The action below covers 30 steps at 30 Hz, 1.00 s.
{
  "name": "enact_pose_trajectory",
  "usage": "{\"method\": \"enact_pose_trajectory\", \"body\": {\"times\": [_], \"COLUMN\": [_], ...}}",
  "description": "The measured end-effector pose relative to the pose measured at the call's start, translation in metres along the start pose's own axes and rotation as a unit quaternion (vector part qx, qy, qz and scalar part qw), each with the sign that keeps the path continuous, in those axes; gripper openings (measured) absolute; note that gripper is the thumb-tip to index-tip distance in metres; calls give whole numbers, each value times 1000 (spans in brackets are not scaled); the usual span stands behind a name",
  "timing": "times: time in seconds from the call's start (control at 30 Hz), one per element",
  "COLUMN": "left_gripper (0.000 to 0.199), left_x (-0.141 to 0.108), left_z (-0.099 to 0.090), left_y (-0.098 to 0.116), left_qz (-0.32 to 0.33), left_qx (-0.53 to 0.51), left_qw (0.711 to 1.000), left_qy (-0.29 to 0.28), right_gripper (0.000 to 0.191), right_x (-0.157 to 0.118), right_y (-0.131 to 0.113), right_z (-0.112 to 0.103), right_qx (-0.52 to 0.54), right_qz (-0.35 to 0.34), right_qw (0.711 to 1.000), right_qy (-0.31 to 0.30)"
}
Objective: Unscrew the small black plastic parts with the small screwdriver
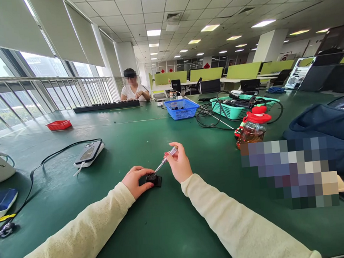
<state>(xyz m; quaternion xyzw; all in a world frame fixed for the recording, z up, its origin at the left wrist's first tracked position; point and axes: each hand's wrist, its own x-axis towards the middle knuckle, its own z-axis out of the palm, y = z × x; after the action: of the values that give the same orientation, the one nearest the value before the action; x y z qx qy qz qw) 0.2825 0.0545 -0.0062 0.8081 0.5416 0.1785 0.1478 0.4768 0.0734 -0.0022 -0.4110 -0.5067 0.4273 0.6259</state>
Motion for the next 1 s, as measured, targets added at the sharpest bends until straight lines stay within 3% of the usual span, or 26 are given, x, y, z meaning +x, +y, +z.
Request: {"method": "enact_pose_trajectory", "body": {"times": [0.27,0.77,1.0], "left_gripper": [43,42,42], "left_x": [0,0,0], "left_z": [-1,1,0], "left_y": [1,0,0], "left_qz": [-6,13,15], "left_qx": [-2,-4,-3], "left_qw": [1000,1000,1000], "left_qy": [-1,-2,-2], "right_gripper": [43,43,35], "right_x": [-1,5,7], "right_y": [-3,4,9], "right_z": [-1,1,-2], "right_qx": [26,118,138], "right_qz": [-17,104,150], "right_qw": [999,988,979], "right_qy": [-36,-2,32]}}
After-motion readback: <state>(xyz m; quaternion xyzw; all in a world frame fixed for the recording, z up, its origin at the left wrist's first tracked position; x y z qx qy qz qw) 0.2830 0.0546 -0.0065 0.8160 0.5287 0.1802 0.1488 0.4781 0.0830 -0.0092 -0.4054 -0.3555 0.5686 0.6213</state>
